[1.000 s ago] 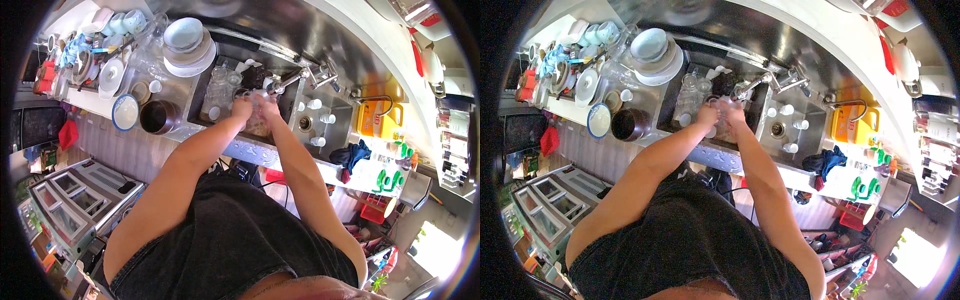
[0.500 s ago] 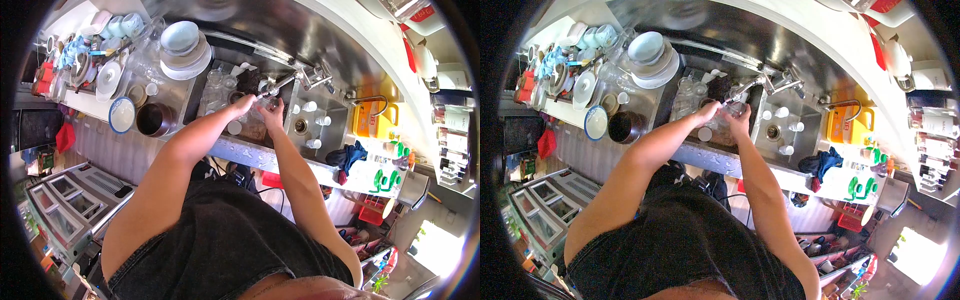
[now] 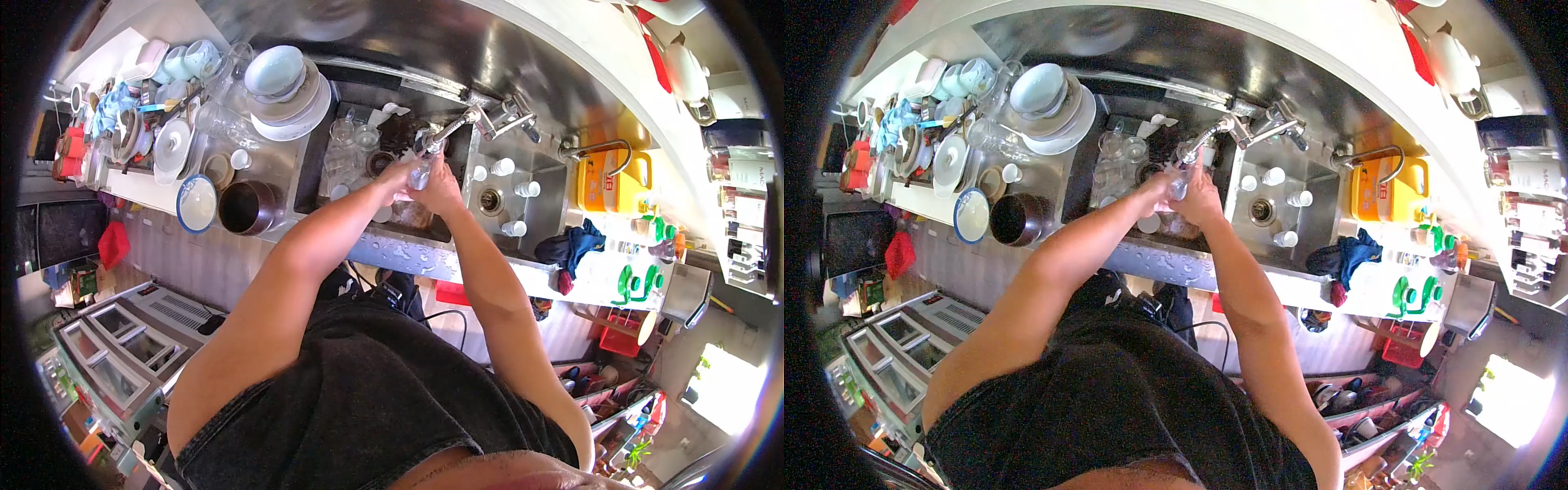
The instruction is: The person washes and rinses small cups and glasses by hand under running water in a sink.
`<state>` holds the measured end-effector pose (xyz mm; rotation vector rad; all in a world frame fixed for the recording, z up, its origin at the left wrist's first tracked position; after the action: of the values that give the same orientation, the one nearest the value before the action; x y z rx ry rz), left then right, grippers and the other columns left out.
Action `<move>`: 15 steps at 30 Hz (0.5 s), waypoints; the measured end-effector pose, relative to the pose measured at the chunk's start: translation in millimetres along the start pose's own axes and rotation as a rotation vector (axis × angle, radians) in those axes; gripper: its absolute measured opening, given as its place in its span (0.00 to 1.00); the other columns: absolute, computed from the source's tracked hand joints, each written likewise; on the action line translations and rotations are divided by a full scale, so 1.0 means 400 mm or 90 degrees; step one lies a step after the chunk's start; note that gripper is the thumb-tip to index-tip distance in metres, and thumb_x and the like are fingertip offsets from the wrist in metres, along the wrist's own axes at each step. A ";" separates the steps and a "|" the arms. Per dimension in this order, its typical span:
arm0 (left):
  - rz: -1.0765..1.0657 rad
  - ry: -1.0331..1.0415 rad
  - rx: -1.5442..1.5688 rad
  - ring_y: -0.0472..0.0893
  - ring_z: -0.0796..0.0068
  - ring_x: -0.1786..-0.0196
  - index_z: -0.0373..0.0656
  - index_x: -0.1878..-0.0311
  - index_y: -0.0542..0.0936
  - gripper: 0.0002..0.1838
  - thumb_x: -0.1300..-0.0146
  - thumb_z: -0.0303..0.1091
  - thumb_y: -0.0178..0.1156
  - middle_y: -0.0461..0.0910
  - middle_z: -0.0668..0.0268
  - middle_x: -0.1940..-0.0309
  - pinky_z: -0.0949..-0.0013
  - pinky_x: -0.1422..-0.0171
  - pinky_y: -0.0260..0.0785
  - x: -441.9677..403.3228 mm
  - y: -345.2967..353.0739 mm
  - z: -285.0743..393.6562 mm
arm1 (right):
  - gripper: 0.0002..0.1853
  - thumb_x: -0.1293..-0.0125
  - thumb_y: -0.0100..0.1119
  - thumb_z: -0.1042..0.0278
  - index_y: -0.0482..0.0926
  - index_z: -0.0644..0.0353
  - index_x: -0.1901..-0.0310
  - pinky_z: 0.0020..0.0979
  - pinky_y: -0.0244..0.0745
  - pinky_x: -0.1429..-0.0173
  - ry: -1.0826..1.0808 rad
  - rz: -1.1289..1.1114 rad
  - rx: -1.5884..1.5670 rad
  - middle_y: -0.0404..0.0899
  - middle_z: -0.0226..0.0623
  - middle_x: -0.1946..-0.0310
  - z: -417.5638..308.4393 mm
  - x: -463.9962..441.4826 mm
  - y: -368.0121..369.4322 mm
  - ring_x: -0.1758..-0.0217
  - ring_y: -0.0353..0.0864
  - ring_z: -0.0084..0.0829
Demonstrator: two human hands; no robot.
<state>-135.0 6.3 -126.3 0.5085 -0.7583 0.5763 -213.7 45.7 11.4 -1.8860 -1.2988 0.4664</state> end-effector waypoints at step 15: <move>-0.119 -0.150 -0.189 0.82 0.76 0.72 0.49 0.64 0.83 0.12 0.42 0.46 0.62 0.82 0.69 0.74 0.67 0.69 0.74 -0.026 -0.027 -0.031 | 0.28 0.32 0.46 0.47 0.61 0.47 0.34 0.34 0.71 0.47 0.264 0.045 -0.821 0.67 0.38 0.40 0.156 0.005 0.158 0.50 0.74 0.31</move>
<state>-128.0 2.9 -144.4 0.3695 -0.9900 0.2259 -215.8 61.2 -76.0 -2.7958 -1.3208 -0.9446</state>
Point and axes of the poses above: each hand's wrist, its own x-axis away from the middle knuckle, its own y-axis out of the palm, z = x × y, the point moved 10 cm from there along -x, towards the middle knuckle
